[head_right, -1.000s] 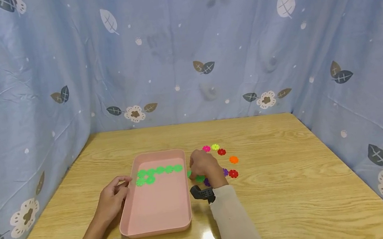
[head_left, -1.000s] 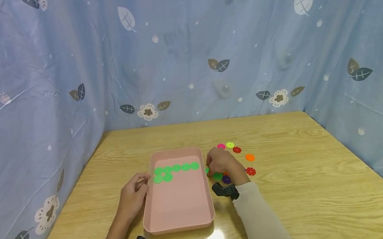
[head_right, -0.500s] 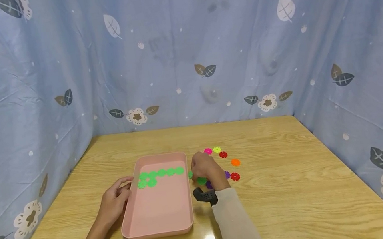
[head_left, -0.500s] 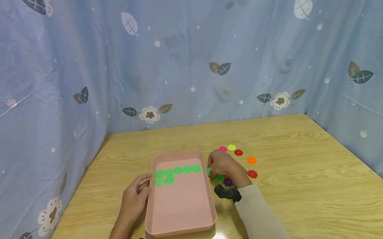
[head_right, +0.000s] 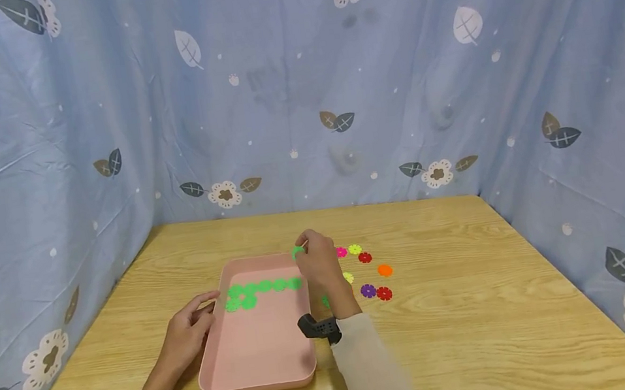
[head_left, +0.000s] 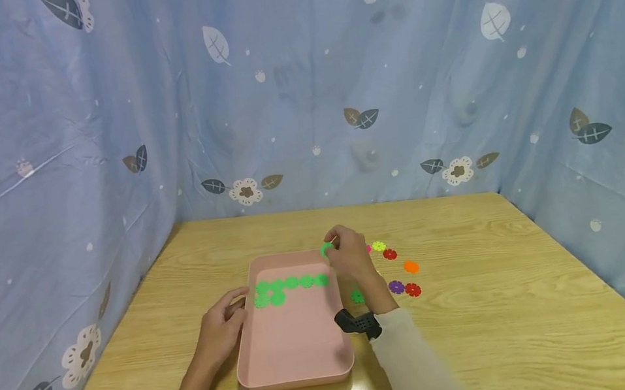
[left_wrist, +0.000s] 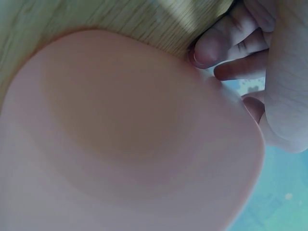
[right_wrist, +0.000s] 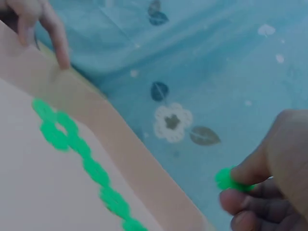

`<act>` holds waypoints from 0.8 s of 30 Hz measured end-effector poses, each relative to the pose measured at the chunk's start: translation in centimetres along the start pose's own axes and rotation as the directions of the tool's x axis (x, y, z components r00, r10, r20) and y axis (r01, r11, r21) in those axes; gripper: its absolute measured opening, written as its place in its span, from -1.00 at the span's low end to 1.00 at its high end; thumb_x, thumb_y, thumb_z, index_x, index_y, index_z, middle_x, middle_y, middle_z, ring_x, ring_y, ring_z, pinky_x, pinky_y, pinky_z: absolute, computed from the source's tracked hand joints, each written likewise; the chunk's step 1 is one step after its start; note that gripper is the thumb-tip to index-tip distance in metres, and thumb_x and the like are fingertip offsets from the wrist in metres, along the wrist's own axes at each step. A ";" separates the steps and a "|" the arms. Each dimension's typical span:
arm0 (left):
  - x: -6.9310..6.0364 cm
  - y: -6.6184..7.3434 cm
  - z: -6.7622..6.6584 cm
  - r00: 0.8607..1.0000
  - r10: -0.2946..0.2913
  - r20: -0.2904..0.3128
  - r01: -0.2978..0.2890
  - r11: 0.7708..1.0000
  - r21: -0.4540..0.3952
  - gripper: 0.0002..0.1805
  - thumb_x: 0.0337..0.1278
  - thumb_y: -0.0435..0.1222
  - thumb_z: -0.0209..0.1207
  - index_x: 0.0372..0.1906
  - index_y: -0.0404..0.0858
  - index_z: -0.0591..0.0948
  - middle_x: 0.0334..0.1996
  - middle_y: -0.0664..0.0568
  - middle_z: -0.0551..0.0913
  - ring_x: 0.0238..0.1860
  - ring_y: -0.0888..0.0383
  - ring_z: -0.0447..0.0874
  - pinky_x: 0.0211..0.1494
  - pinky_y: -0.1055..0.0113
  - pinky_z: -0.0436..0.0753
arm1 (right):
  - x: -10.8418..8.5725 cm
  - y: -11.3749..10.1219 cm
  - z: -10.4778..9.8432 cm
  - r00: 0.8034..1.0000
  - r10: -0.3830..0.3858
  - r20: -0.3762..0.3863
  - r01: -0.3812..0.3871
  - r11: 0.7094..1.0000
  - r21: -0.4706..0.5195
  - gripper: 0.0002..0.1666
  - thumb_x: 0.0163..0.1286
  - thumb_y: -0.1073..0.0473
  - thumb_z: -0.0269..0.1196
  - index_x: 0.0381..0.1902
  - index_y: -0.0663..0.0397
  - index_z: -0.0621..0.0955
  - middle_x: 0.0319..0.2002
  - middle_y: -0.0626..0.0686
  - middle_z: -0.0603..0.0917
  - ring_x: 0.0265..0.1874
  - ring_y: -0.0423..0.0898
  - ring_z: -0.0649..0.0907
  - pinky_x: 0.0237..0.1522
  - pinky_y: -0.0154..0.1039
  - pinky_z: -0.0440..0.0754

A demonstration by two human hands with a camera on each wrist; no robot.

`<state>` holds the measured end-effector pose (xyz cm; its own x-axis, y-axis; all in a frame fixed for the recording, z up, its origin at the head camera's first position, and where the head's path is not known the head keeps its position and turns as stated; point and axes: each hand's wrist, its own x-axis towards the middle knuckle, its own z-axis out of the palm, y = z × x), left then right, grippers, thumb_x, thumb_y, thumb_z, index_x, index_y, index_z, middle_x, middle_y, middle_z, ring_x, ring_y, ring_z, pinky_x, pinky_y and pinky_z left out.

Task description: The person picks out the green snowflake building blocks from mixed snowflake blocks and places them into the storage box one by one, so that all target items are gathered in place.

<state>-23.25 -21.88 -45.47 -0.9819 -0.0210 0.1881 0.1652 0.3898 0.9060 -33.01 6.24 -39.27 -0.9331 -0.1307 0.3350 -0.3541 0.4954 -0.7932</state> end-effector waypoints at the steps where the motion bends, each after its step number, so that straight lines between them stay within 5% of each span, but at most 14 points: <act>1: -0.1 0.0 0.0 1.000 0.001 -0.001 -0.001 1.000 0.004 -0.53 0.43 -0.34 0.01 0.38 -0.19 0.51 0.24 -0.27 0.61 0.26 -0.15 0.61 -0.01 0.28 0.67 | -0.1 -0.3 0.6 1.000 -0.009 -0.014 0.009 0.999 0.037 -0.85 0.36 0.40 0.22 -0.12 0.26 0.62 -0.51 0.08 0.59 -0.64 -0.04 0.60 -0.54 -0.25 0.50; 7: -0.1 0.0 0.0 1.000 -0.002 -0.005 0.002 1.000 0.003 -0.53 0.41 -0.36 0.01 0.37 -0.19 0.52 0.26 -0.28 0.59 0.28 -0.17 0.59 -0.12 0.37 0.61 | -0.3 -1.5 3.7 0.999 -0.039 -0.036 0.044 0.985 0.165 -0.84 0.37 0.42 0.20 -0.11 0.24 0.61 -0.42 0.09 0.56 -0.54 0.11 0.71 -0.45 -0.26 0.67; 16: 0.1 -0.2 0.2 1.000 0.000 0.002 0.000 1.000 -0.018 -0.52 0.39 -0.36 0.02 0.37 -0.20 0.52 0.22 -0.29 0.62 0.23 -0.15 0.64 -0.04 0.32 0.67 | -0.7 -1.3 5.8 0.988 -0.141 0.064 0.119 0.955 0.272 -0.84 0.32 0.44 0.23 -0.14 0.27 0.62 -0.39 0.14 0.61 -0.56 0.13 0.72 -0.50 -0.23 0.66; 24: 0.1 -0.4 0.0 1.000 0.007 0.009 -0.007 0.999 -0.031 -0.52 0.39 -0.39 0.01 0.36 -0.20 0.53 0.20 -0.31 0.63 0.20 -0.17 0.65 0.01 0.25 0.70 | -0.6 0.5 7.4 0.981 -0.152 0.119 0.128 0.974 0.187 -0.88 0.20 0.47 0.26 -0.37 0.20 0.68 -0.59 0.12 0.70 -0.72 0.01 0.70 -0.56 -0.28 0.65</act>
<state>-23.37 -22.06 -45.76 -0.9816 -0.0101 0.1909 0.1744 0.3608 0.9162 -33.06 0.22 -43.68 -0.8691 -0.3055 0.3890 -0.4763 0.3048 -0.8248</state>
